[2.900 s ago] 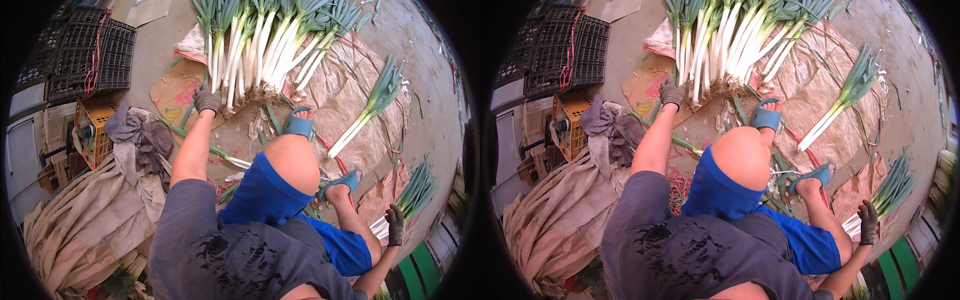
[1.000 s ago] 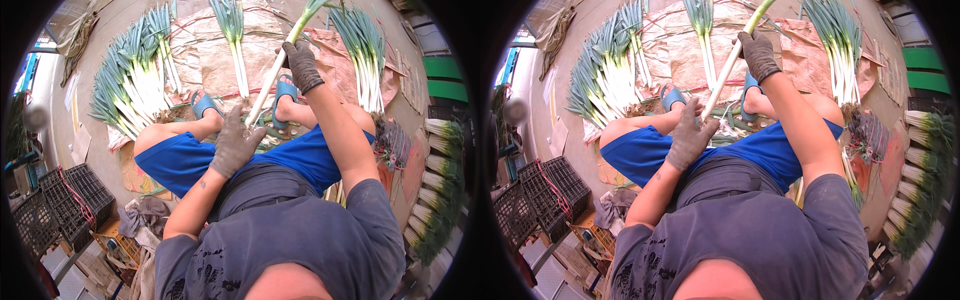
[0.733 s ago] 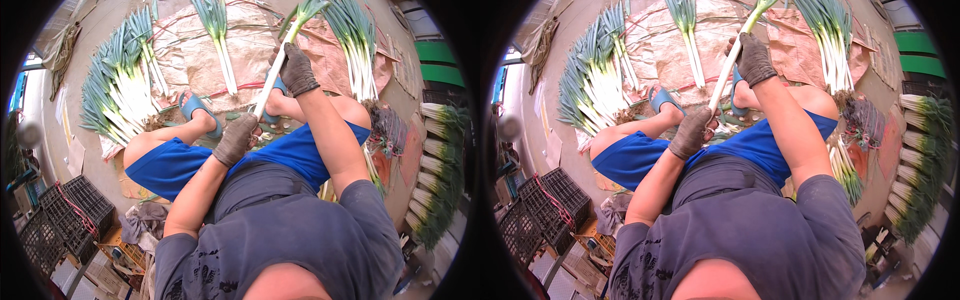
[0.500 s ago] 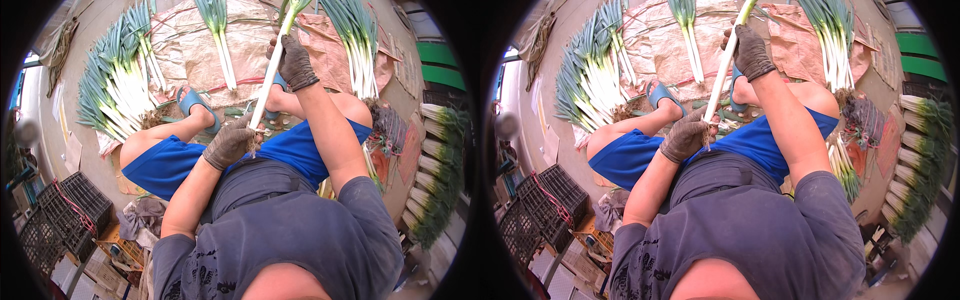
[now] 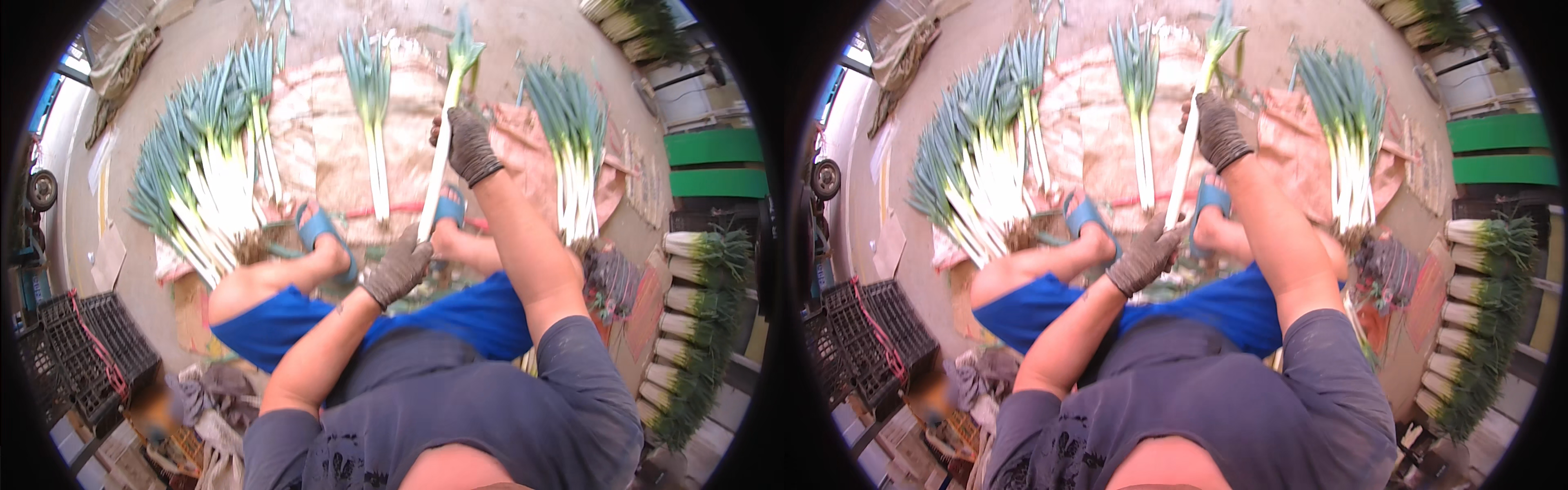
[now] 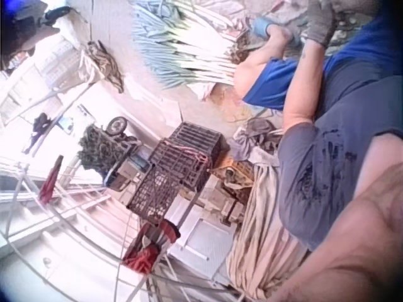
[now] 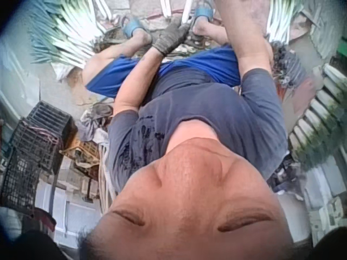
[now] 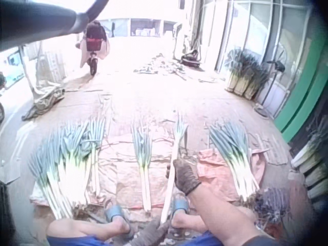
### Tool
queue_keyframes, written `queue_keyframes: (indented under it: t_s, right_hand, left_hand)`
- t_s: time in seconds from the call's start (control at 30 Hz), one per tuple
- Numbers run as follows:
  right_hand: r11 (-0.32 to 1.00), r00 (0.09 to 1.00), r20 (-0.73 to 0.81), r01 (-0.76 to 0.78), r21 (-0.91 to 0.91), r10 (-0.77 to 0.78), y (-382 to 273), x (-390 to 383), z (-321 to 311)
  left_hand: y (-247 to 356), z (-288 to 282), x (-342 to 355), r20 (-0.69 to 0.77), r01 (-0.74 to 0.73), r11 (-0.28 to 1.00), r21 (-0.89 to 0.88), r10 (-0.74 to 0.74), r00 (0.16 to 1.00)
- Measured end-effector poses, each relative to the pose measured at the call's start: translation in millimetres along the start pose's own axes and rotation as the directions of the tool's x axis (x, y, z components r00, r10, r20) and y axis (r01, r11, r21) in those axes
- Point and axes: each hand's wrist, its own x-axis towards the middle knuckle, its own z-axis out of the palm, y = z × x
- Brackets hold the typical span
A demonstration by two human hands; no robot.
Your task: The person sorts and cleans leeks by hand, peeling off the soiled outer layers and arranging the cleaned leeks into bunches on a tarp.
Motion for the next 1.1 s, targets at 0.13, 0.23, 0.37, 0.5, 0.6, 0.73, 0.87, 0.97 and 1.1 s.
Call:
queue_keyframes:
  t_s: [0.13,0.23,0.37,0.5,0.6,0.73,0.87,0.97,1.1]
  right_hand:
    - [0.958,0.981,0.149,0.161,-0.239,-0.127,-59.1,59.1,55.4]
    - [0.779,0.960,0.211,0.274,-0.564,-0.185,-63.2,97.7,81.5]
    - [0.566,0.942,0.297,0.332,-0.754,-0.157,-16.2,151.3,73.0]
    - [0.462,0.946,0.324,0.288,-0.839,-0.001,116.0,185.2,65.9]
    - [0.177,0.979,0.134,0.107,-0.978,0.152,188.0,216.8,19.2]
    - [-0.068,0.975,0.012,0.027,-0.997,0.223,232.3,222.9,6.1]
    - [-0.092,0.991,0.107,0.114,-0.989,0.081,243.3,218.9,3.4]
    - [-0.145,0.990,0.110,0.122,-0.982,0.086,247.1,221.3,3.7]
    - [-0.310,0.987,0.141,0.159,-0.937,0.082,254.9,221.9,3.2]
  left_hand:
    - [25.2,-19.3,51.8,-0.366,-0.082,0.972,0.219,0.159,0.917]
    - [4.2,-34.5,104.6,-0.509,-0.100,0.931,0.351,0.280,0.814]
    - [-60.1,-48.0,168.6,-0.577,0.032,0.932,0.361,0.196,0.793]
    - [-141.4,-71.9,165.8,-0.631,0.349,0.893,0.285,-0.099,0.769]
    - [-171.8,-78.0,180.0,-0.536,0.560,0.782,0.275,-0.359,0.764]
    - [-216.4,-82.3,186.2,-0.481,0.637,0.730,0.247,-0.479,0.735]
    - [-240.3,-84.2,193.3,-0.487,0.562,0.785,0.261,-0.395,0.779]
    - [-258.8,-83.2,194.4,-0.499,0.592,0.789,0.164,-0.451,0.740]
    - [-281.2,-83.5,204.7,-0.456,0.525,0.847,-0.084,-0.501,0.736]
